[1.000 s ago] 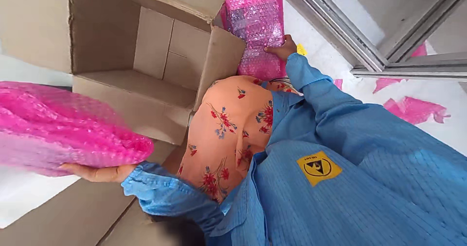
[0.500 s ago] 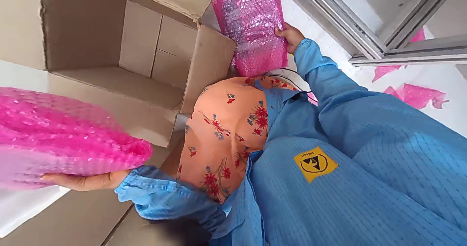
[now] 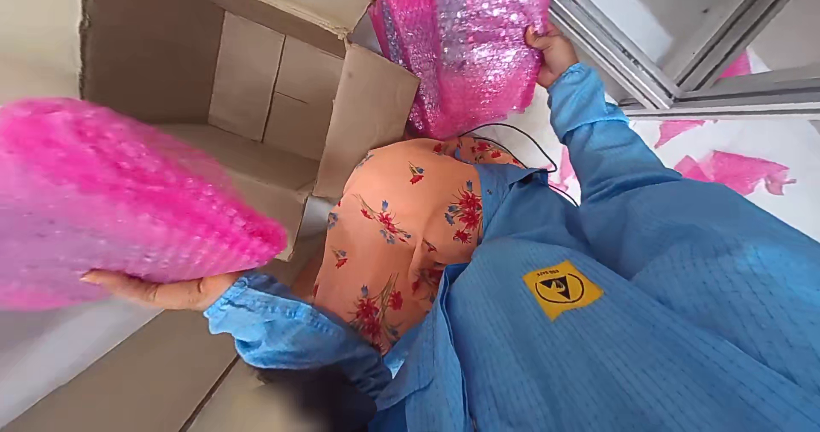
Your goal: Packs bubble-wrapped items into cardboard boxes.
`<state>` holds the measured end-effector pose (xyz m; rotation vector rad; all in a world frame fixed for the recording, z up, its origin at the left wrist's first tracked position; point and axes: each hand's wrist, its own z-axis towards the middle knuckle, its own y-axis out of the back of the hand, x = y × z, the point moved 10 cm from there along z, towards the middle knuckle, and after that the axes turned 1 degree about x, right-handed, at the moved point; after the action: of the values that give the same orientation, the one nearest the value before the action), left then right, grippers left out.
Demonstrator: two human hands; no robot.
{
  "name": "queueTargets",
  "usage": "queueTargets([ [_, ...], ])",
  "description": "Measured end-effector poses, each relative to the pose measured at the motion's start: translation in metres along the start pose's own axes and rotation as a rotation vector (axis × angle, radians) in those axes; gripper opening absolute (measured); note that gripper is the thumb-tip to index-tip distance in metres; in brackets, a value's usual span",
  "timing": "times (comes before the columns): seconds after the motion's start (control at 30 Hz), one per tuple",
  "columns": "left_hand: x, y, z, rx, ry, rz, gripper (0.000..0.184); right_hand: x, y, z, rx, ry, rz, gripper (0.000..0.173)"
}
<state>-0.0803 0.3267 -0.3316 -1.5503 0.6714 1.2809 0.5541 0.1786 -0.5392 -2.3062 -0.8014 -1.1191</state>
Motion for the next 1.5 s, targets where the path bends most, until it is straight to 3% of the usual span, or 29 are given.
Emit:
queueTargets([
  [0.23,0.001,0.016,-0.003,0.010,0.019,-0.013,0.049,0.052,0.068,0.005,-0.023,0.165,0.040,0.027],
  [0.47,-0.003,0.015,0.000,0.003,0.005,-0.008,0.047,0.067,0.087,0.007,-0.154,0.189,0.104,0.031],
  [0.73,-0.002,0.012,-0.001,-0.001,0.001,-0.031,0.048,0.053,0.074,0.010,-0.138,0.150,0.135,0.029],
  [0.93,-0.008,0.010,-0.003,-0.026,-0.020,-0.015,0.048,0.048,0.039,0.009,0.013,0.117,0.083,0.030],
  [1.23,-0.010,0.007,-0.009,-0.012,-0.030,-0.050,0.048,0.068,-0.007,0.008,0.202,0.156,-0.059,0.030],
  [1.5,-0.012,0.010,-0.009,-0.021,-0.023,-0.042,0.047,0.092,-0.029,0.005,0.238,0.231,-0.155,0.030],
])
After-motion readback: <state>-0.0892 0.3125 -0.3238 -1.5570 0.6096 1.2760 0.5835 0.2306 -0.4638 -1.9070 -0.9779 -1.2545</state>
